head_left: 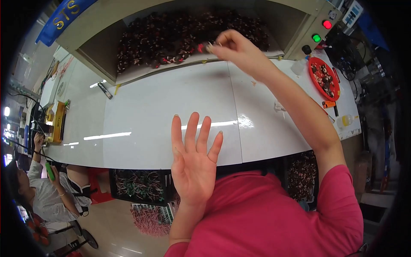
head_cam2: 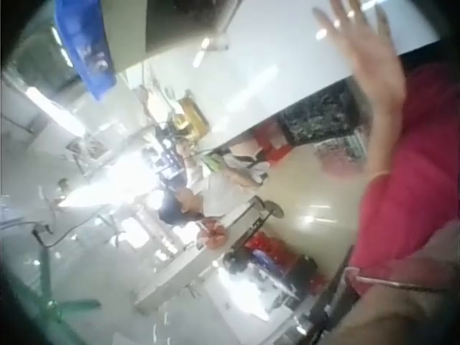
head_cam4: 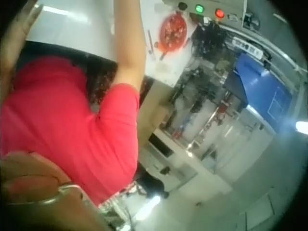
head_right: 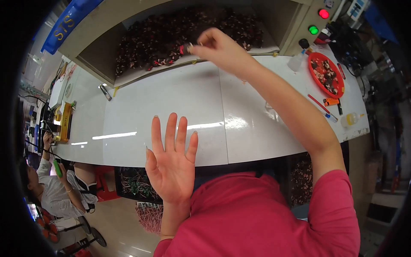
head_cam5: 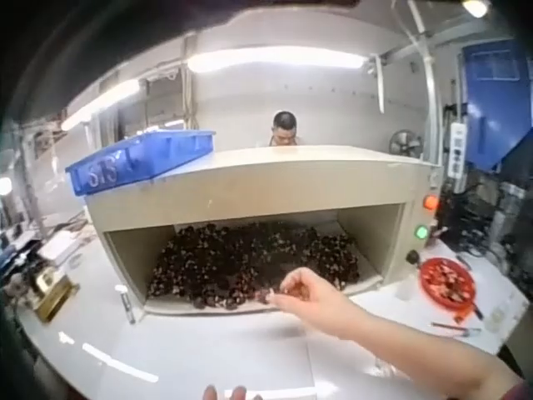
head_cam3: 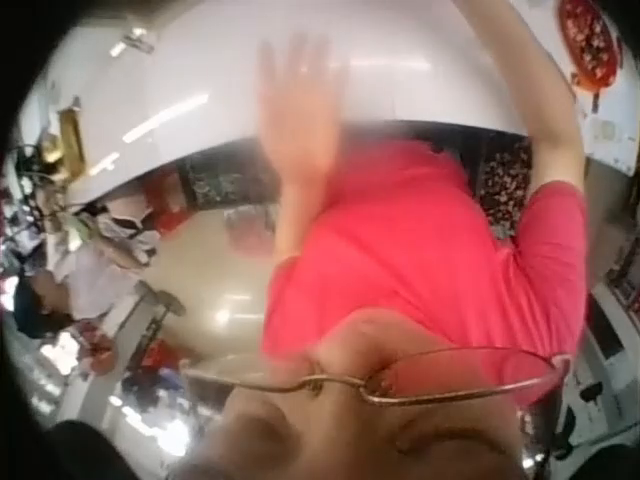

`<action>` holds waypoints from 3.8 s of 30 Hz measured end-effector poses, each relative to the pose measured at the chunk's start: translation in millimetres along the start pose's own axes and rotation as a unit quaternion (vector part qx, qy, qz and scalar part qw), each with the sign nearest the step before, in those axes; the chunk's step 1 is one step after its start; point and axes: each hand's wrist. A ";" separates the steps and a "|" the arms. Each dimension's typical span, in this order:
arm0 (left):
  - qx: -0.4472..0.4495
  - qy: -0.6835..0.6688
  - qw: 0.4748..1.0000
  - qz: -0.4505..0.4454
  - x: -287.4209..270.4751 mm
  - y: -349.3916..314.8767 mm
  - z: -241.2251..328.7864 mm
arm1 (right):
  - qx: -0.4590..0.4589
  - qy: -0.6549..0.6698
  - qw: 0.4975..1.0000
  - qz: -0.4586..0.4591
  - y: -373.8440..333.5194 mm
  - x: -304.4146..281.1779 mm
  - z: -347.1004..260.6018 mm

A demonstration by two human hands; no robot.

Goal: The person applies glue from a glue bottle to small plastic parts of toy figurines, then assembles the components by hand at a factory workbench.

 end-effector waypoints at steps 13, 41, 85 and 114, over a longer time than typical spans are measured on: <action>-0.019 0.228 0.973 0.027 34.1 -15.8 -59.2 | 0.145 0.262 0.949 0.099 -214.1 -84.3 26.4; -0.105 0.030 0.993 0.036 16.6 -23.6 -81.3 | 0.072 0.274 0.952 0.118 -235.2 -79.5 41.3; 0.071 0.233 0.961 -0.128 2.7 -23.6 -65.4 | 0.070 0.233 0.965 0.100 -228.7 -75.9 38.2; -0.060 0.331 0.934 -0.123 8.8 10.6 -117.1 | 0.019 0.134 0.985 0.108 -221.7 -71.5 38.5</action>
Point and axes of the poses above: each hand's wrist, its own y-axis towards the middle knuckle, its own x-axis out of the palm, z = x × y, and after that the axes turned 12 degrees about z, right-handed
